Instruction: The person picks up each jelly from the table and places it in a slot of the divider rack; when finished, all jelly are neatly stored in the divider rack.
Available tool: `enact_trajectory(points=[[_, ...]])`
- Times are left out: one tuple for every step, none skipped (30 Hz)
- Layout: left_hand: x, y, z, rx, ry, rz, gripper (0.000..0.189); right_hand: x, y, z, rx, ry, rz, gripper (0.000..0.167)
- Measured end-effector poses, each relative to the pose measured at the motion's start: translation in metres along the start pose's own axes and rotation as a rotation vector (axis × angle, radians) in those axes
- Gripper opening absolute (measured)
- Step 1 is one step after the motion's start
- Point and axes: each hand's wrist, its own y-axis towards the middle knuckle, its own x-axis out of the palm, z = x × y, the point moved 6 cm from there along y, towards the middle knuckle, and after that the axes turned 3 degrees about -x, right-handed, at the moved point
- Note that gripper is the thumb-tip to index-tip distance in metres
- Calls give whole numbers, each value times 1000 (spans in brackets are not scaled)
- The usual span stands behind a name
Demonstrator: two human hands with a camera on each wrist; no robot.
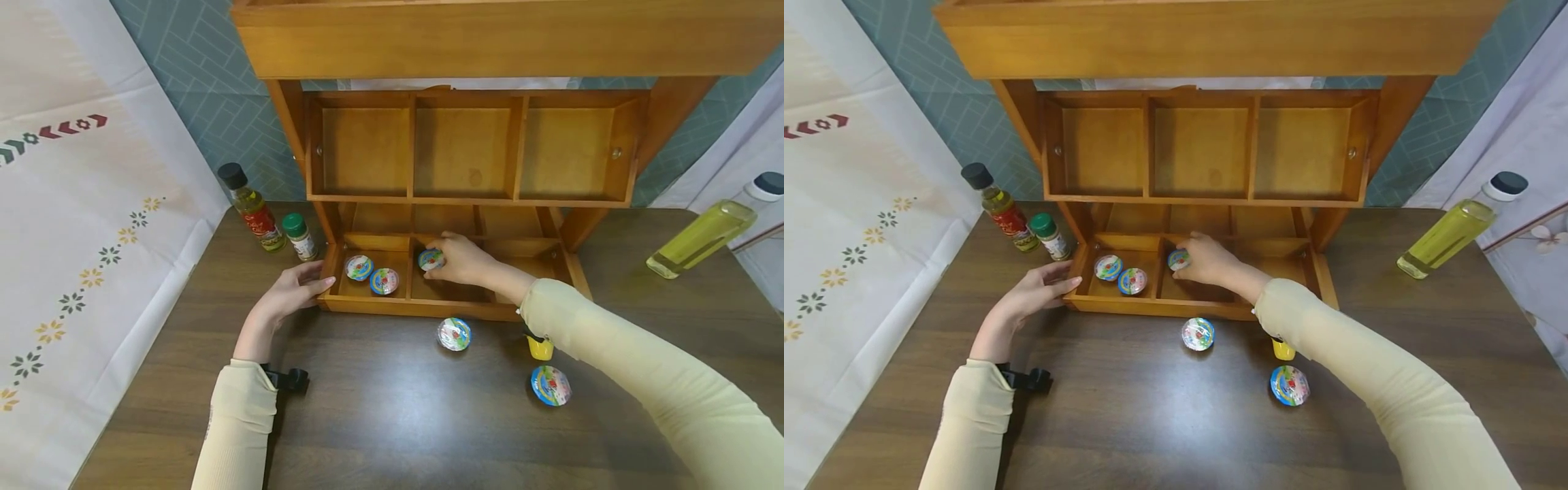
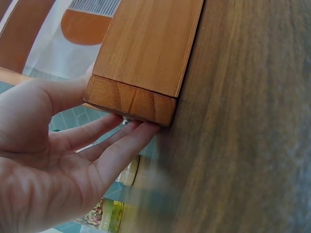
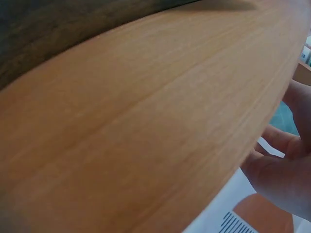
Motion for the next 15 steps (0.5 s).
enact_trajectory(points=[[0, 0, 1, 1, 0, -1, 68, 0, 1, 0, -1, -6, 0, 60], [1, 0, 1, 2, 1, -2, 68, 0, 1, 0, 0, -10, -2, 61], [1, 0, 2, 3, 0, -4, 68, 1, 1, 0, 2, -14, -6, 61], [1, 0, 2, 5, -1, -5, 67, 0, 0, 0, 3, -17, -10, 62], [2, 0, 2, 6, -3, -8, 67, 0, -1, 0, 5, -14, -16, 63], [2, 0, 3, 7, -4, -9, 67, 0, -2, 0, 9, -15, -20, 65], [2, 0, 3, 8, -2, -10, 67, 0, -3, 0, 12, -18, -26, 66], [2, 0, 3, 9, -2, -10, 67, -1, -4, 1, 15, -21, -27, 67], [2, 0, 2, 8, -2, -8, 67, -2, -6, 2, 15, -24, -28, 68], [2, 0, 2, 9, 1, -9, 68, -3, -7, 3, 14, -27, -25, 68], [2, 0, 2, 9, 1, -9, 68, -3, -9, 4, 11, -26, -21, 68], [2, 0, 1, 9, 5, -9, 68, -4, -11, 5, 5, -26, -16, 68], [2, 0, 1, 9, 6, -10, 68, -5, -13, 6, -4, -27, -10, 67], [2, 0, 0, 8, 6, -11, 68, -7, -16, 6, -13, -21, -3, 65], [2, 0, 0, 8, 7, -13, 69, -8, -19, 6, -26, -13, 3, 64]])
